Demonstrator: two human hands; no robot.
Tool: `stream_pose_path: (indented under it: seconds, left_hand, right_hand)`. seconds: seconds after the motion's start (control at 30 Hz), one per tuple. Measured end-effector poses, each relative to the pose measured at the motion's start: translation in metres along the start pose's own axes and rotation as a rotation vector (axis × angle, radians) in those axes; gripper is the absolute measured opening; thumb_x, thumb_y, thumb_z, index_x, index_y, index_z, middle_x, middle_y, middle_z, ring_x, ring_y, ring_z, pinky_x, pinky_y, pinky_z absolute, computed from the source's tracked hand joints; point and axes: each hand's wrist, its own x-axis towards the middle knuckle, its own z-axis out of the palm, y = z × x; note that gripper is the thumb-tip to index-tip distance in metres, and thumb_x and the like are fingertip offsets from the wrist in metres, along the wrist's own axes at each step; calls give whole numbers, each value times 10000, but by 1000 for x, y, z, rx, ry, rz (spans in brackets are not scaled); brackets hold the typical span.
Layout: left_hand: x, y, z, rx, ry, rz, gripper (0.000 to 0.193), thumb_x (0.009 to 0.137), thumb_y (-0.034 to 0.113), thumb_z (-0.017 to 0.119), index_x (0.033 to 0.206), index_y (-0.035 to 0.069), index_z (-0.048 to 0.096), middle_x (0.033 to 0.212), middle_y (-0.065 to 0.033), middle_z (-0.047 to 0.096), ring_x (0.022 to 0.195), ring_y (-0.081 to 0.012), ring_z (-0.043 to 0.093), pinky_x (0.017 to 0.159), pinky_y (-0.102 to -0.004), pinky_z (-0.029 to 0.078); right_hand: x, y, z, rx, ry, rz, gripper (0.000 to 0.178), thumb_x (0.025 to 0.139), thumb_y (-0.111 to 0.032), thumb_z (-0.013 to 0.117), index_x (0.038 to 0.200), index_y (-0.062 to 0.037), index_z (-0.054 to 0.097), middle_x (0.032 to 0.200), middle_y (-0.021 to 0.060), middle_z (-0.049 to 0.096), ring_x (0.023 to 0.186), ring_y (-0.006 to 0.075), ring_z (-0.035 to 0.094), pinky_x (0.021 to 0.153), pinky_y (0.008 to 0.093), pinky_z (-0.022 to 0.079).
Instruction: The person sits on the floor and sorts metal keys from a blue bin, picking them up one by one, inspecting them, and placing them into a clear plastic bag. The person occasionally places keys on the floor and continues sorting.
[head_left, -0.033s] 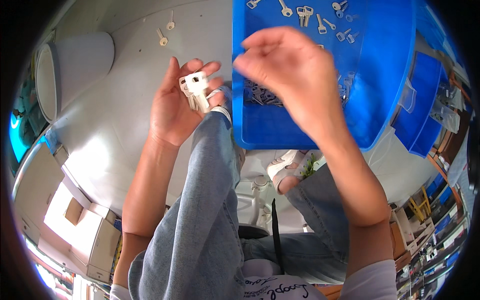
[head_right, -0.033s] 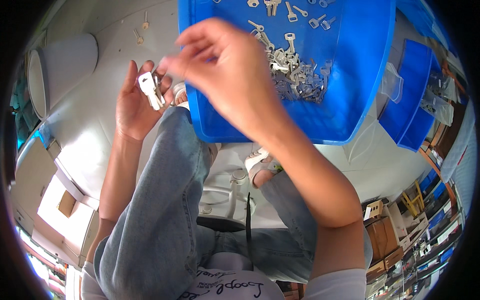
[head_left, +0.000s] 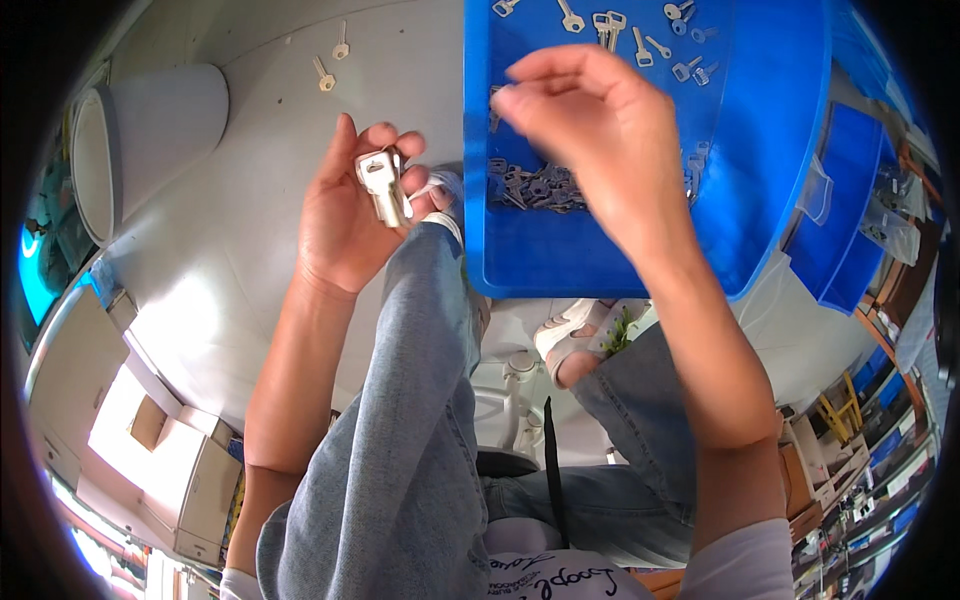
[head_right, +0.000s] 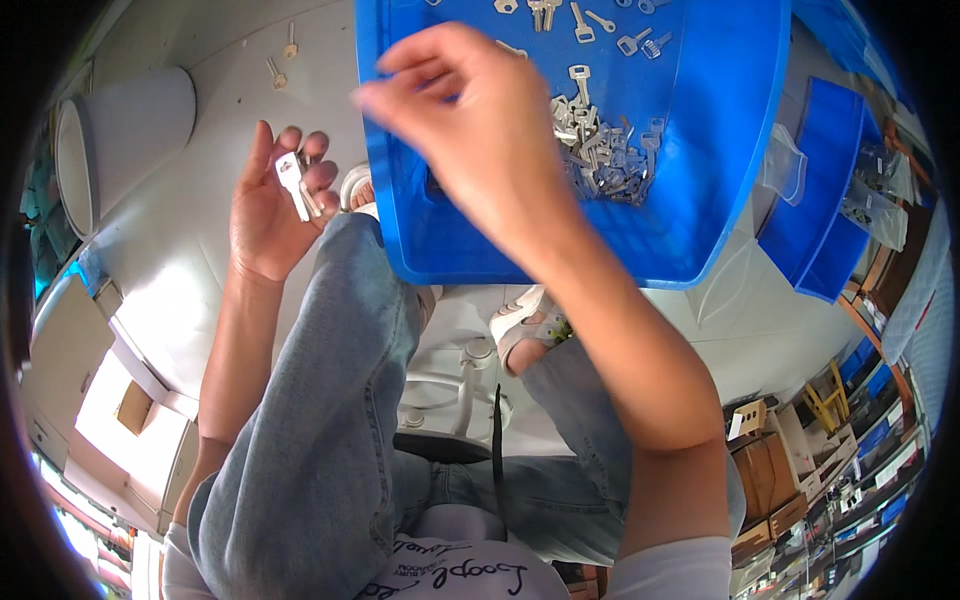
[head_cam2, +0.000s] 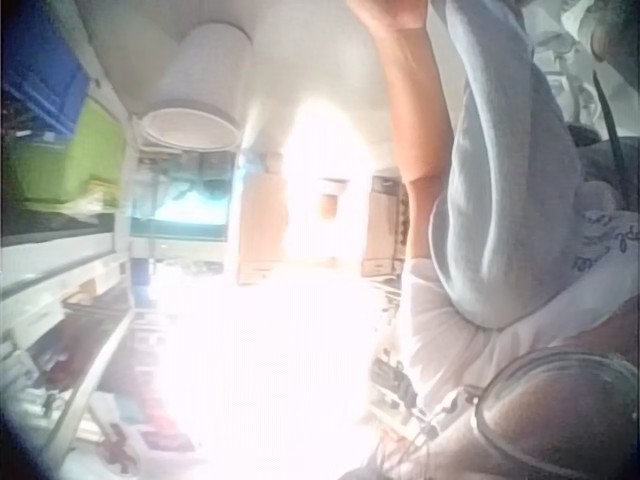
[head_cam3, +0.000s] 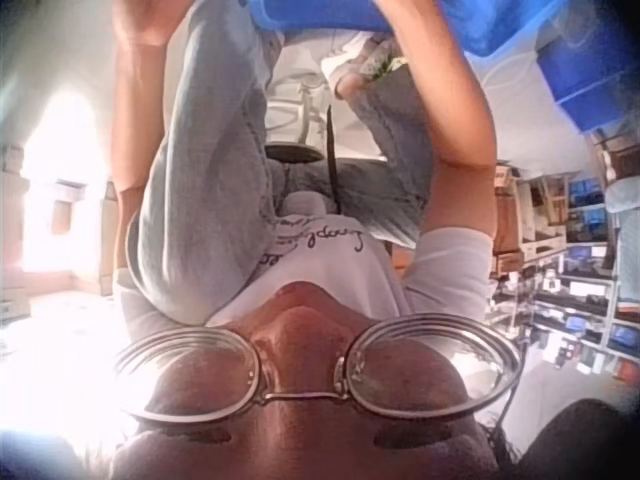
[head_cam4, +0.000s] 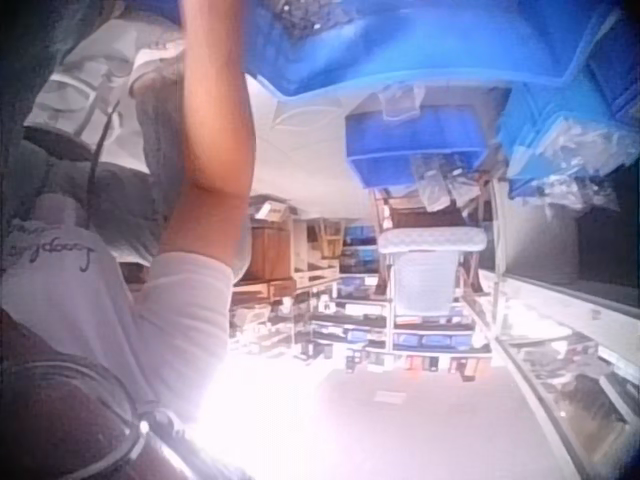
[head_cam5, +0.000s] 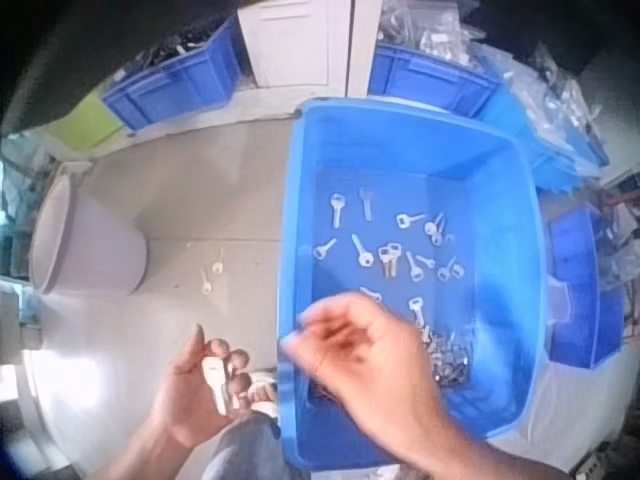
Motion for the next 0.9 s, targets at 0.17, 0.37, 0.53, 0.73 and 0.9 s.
stream_pose_path:
  seconds: [0.17, 0.37, 0.53, 0.73, 0.9]
  left_hand:
    - [6, 2, -19, -49, -93, -76, 376, 935, 366, 350, 674, 102, 410, 639, 10, 363, 449, -68, 238, 383, -200, 186]
    - [6, 1, -27, -45, -81, -72, 376, 933, 369, 351, 680, 100, 417, 641, 9, 366, 458, -71, 235, 399, -201, 196]
    - [7, 3, -30, -59, -122, -84, 378, 936, 369, 341, 687, 97, 420, 648, 6, 368, 466, -74, 241, 413, -208, 202]
    - [9, 3, -32, -51, -137, -86, 370, 938, 364, 339, 703, 95, 433, 658, 3, 379, 471, -75, 244, 417, -209, 205]
    - [7, 5, -30, -52, -71, -66, 359, 938, 360, 343, 717, 96, 444, 662, 4, 386, 476, -74, 252, 417, -208, 209]
  right_hand:
    - [-8, 112, -16, -595, -298, 94, 151, 712, -114, 617, 842, -36, 622, 785, 138, 627, 762, 292, 617, 689, 370, 483]
    - [-20, 146, 22, -1119, -269, -167, 179, 699, -120, 582, 868, -60, 592, 881, 92, 555, 851, 277, 563, 649, 383, 490]
    - [-18, 150, 34, -1164, -259, -156, 94, 718, -85, 523, 804, -54, 545, 849, 98, 559, 834, 264, 571, 621, 351, 506]
    - [-20, 141, 29, -950, -311, 102, 110, 730, -77, 551, 829, -30, 543, 792, 151, 612, 780, 301, 608, 662, 399, 488]
    - [-20, 131, -21, -660, -191, 162, 209, 710, -46, 629, 915, -40, 589, 802, 138, 632, 760, 258, 622, 682, 337, 475]
